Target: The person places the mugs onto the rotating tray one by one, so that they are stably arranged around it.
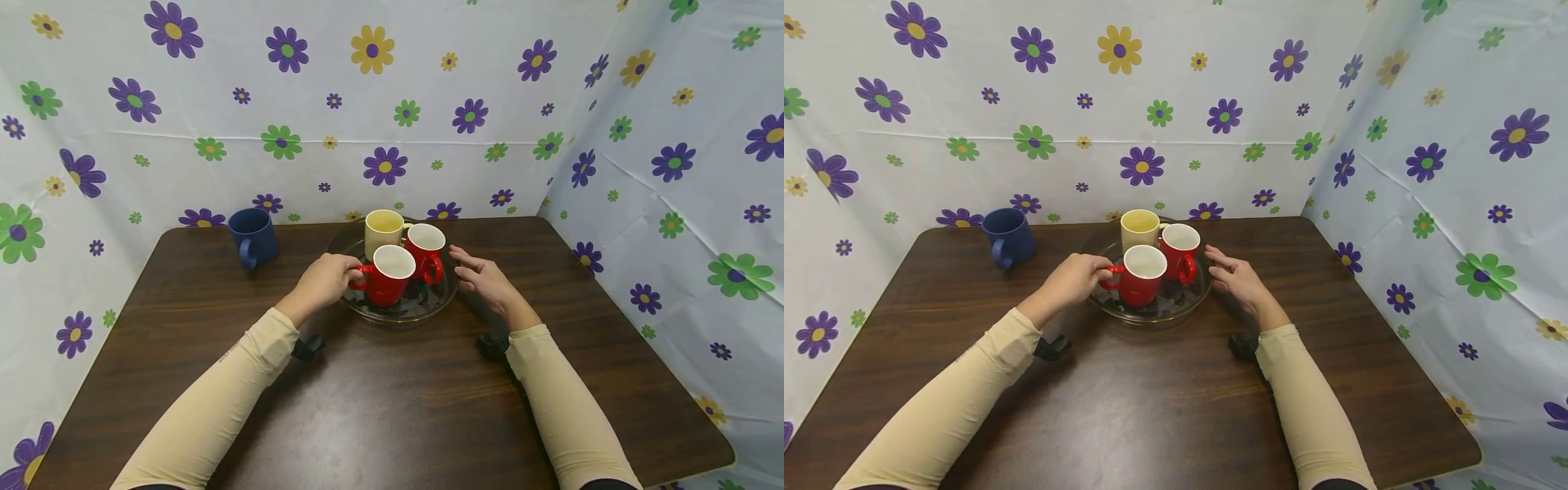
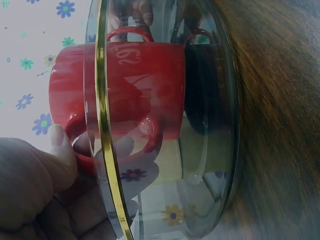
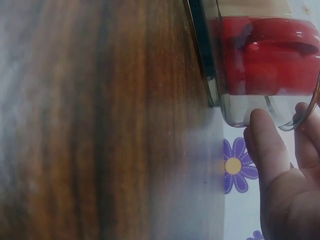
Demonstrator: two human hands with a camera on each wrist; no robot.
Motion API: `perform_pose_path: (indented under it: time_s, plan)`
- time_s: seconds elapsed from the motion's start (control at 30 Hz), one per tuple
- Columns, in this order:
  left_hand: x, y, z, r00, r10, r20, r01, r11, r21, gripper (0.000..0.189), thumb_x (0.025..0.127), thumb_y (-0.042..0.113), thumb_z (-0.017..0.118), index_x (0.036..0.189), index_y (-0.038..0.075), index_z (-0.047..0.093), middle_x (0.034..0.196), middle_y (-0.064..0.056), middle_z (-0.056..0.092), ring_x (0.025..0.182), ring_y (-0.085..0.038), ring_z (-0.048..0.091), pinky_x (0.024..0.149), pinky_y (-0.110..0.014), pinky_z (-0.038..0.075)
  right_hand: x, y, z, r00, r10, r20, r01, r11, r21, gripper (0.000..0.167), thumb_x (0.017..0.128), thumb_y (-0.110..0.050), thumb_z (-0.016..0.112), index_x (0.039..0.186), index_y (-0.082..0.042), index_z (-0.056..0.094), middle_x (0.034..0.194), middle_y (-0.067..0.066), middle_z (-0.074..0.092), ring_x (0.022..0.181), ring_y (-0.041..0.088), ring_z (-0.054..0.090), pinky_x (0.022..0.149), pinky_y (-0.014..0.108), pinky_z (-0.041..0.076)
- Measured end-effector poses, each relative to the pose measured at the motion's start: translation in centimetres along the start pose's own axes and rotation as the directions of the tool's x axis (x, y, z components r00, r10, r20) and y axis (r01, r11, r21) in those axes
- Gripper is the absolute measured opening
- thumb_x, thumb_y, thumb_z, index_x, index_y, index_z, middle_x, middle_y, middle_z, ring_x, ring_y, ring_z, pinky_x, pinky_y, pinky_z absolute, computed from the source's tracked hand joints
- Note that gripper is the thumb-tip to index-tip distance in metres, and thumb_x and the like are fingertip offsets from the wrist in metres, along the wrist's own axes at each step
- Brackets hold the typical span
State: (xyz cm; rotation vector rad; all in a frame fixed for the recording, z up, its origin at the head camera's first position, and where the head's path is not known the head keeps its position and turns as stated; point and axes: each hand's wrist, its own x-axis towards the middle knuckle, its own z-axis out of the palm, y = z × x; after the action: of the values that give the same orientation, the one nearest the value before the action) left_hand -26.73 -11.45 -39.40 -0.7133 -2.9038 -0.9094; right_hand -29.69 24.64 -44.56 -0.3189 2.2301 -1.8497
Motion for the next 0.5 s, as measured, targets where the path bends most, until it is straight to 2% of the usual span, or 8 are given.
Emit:
perform_pose_path:
  time_s: [0.5]
  plan:
    - [0.3, 0.04, 0.51, 0.999, 0.027, -0.03, -0.022, 0.99, 0.142, 0.01, 0.095, 0.015, 0.071, 0.098, 0.009, 0.079, 0.082, -0.001, 0.075, 0.071, -0.017, 0.065, 0.073, -0.039, 0.058, -0.02, -0.06, 0.12, 1.0, -0.013, -0.011, 0.013, 1.0, 0.003, 0.049, 0.105, -0.006, 0.053, 0.152, -0.002, 0.043, 0.166, 0.003, 0.027, 0.154, 0.029, 0.018, 0.113, 0.059, 0.033]
